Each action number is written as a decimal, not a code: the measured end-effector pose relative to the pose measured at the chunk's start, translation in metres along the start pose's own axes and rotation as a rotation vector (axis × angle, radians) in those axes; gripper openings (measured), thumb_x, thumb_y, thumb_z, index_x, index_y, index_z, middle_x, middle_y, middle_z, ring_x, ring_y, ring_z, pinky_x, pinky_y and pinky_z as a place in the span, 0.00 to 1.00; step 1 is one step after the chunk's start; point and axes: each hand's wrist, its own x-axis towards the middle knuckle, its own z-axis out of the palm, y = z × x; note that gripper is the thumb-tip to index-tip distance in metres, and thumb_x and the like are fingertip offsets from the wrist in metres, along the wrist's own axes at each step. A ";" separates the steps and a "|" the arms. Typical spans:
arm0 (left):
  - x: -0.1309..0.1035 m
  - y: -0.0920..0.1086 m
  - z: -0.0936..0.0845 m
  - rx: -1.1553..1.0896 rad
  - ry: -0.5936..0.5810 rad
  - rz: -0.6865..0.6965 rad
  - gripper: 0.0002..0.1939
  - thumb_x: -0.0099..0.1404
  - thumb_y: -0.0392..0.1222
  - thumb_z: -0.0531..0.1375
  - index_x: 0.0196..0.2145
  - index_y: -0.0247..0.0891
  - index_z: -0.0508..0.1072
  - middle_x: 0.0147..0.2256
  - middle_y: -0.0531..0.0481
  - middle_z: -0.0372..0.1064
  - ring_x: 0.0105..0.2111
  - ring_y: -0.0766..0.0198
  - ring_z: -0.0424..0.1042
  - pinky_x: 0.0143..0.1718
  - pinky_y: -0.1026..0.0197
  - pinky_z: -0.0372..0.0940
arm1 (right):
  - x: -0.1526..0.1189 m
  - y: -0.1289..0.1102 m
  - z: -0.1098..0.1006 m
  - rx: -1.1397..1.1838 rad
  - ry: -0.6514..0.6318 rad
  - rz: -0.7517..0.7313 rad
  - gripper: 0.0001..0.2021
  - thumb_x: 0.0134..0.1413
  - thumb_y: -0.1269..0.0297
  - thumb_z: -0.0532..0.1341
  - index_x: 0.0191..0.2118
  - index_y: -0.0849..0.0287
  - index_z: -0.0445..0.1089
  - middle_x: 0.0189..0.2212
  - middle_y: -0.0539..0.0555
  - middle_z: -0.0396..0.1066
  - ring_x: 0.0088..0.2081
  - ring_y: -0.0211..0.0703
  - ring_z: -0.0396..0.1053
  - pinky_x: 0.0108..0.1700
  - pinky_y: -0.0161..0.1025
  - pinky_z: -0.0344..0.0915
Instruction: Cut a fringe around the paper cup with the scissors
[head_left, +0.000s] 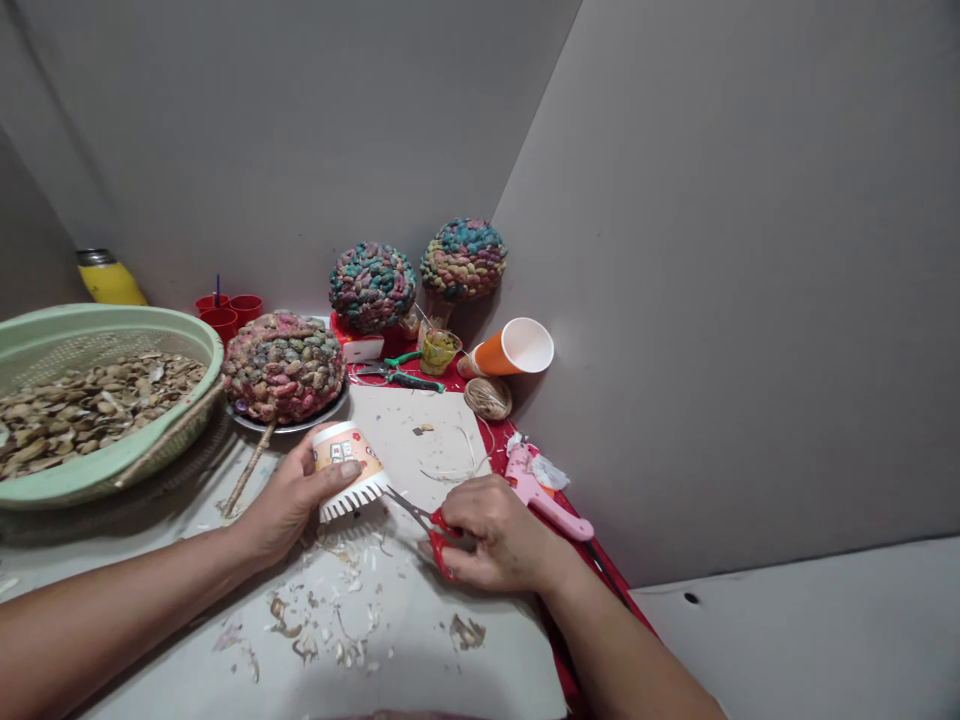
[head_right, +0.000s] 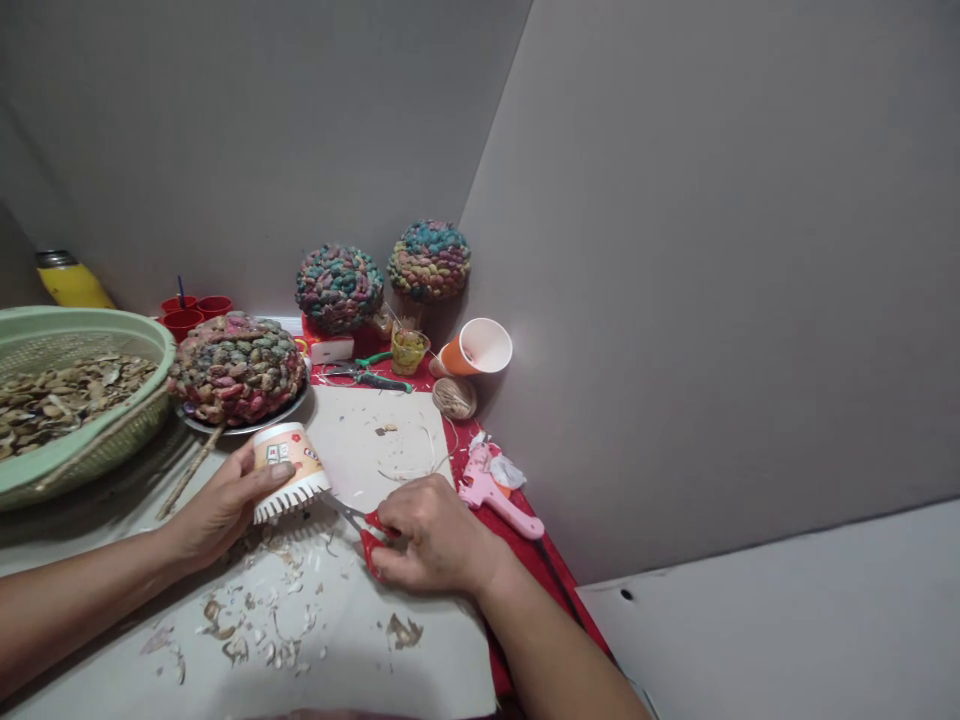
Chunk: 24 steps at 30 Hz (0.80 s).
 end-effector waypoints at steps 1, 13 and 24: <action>0.000 0.000 -0.001 0.006 0.000 0.000 0.27 0.55 0.43 0.72 0.50 0.38 0.69 0.36 0.49 0.76 0.33 0.61 0.76 0.37 0.60 0.70 | -0.001 0.000 0.000 -0.027 -0.009 0.007 0.13 0.49 0.69 0.57 0.19 0.57 0.52 0.15 0.45 0.53 0.20 0.34 0.46 0.26 0.36 0.44; -0.001 -0.004 -0.005 0.092 -0.008 -0.026 0.28 0.56 0.43 0.71 0.52 0.42 0.67 0.37 0.51 0.76 0.33 0.61 0.76 0.38 0.60 0.70 | 0.000 -0.003 -0.002 -0.177 -0.084 0.028 0.13 0.52 0.67 0.58 0.19 0.59 0.61 0.15 0.48 0.61 0.20 0.35 0.52 0.27 0.37 0.45; 0.000 -0.004 0.000 0.104 0.074 -0.001 0.33 0.52 0.47 0.73 0.53 0.41 0.66 0.34 0.53 0.75 0.30 0.62 0.74 0.33 0.61 0.69 | 0.000 -0.003 -0.001 -0.140 -0.084 0.025 0.12 0.51 0.67 0.57 0.19 0.59 0.62 0.15 0.47 0.62 0.19 0.34 0.52 0.27 0.37 0.45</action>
